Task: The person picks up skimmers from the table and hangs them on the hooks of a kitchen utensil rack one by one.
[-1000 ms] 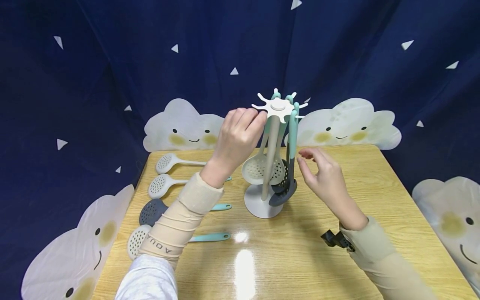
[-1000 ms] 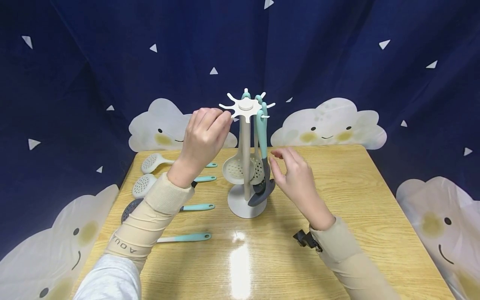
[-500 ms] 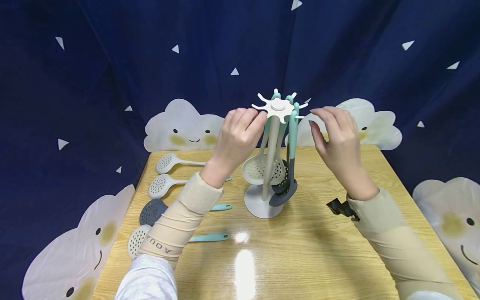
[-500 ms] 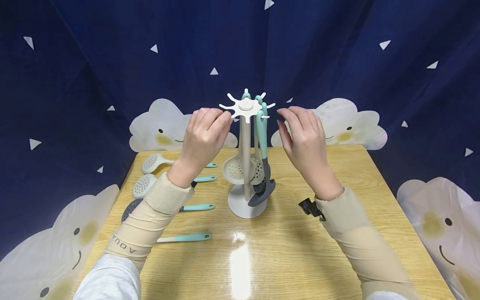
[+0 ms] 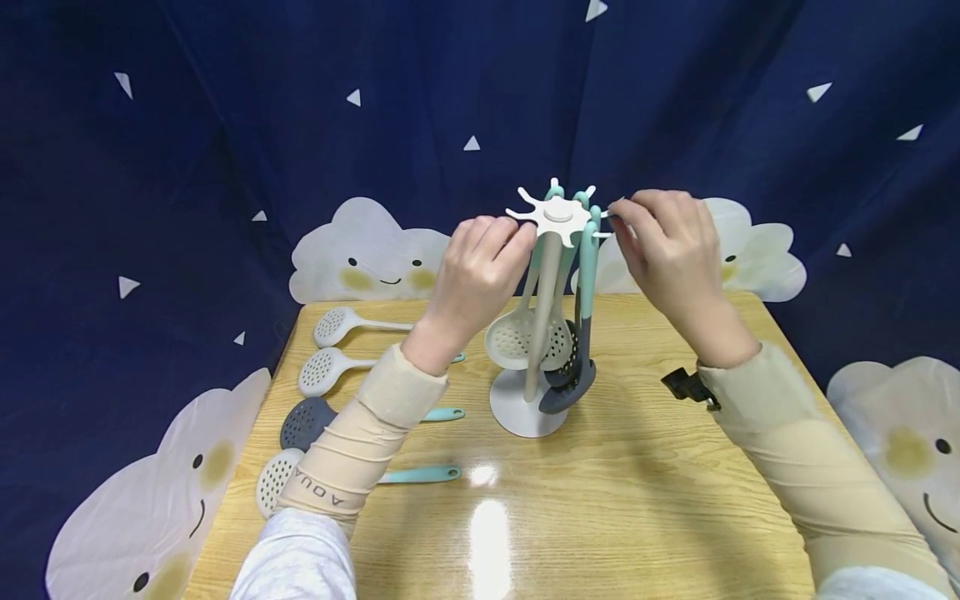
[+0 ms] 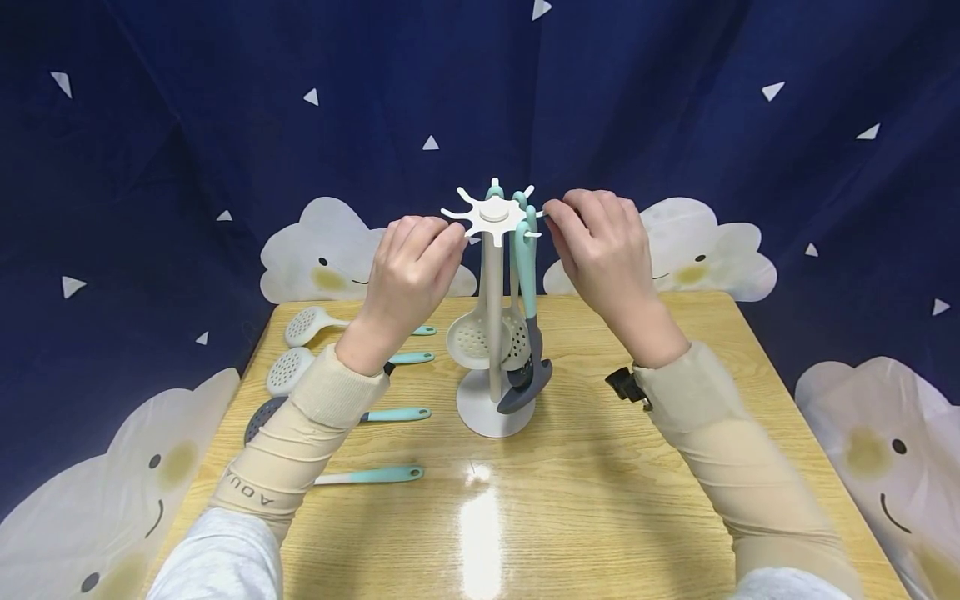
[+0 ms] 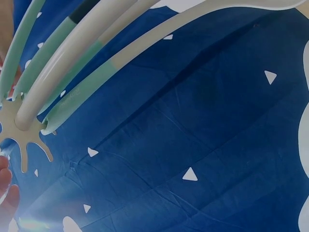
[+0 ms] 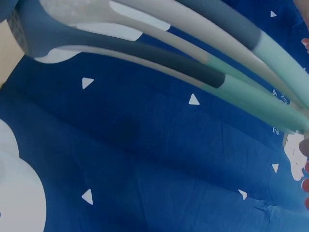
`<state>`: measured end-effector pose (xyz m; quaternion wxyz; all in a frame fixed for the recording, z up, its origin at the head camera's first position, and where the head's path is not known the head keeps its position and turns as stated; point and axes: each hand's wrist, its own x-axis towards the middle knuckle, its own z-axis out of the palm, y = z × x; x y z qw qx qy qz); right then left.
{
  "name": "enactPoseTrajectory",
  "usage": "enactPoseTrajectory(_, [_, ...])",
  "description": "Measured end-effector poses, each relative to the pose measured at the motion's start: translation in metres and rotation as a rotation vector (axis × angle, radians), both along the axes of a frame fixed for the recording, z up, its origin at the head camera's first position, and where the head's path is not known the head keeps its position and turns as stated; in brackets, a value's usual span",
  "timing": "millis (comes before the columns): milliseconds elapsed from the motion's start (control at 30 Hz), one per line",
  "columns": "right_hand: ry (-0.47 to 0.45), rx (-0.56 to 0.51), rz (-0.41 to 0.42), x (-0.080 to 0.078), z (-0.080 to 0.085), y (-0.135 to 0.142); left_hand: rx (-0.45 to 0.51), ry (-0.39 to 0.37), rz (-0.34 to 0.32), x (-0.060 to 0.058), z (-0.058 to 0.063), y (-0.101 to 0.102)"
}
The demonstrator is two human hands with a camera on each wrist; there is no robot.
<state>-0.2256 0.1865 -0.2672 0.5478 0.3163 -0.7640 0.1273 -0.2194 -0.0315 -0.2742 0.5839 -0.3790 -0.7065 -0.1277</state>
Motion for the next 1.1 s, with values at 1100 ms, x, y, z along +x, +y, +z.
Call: enactPoseTrajectory(1100, [0.013, -0.003, 0.07, -0.005, 0.003, -0.003, 0.048, -0.198, -0.023, 0.017, -0.054, -0.031])
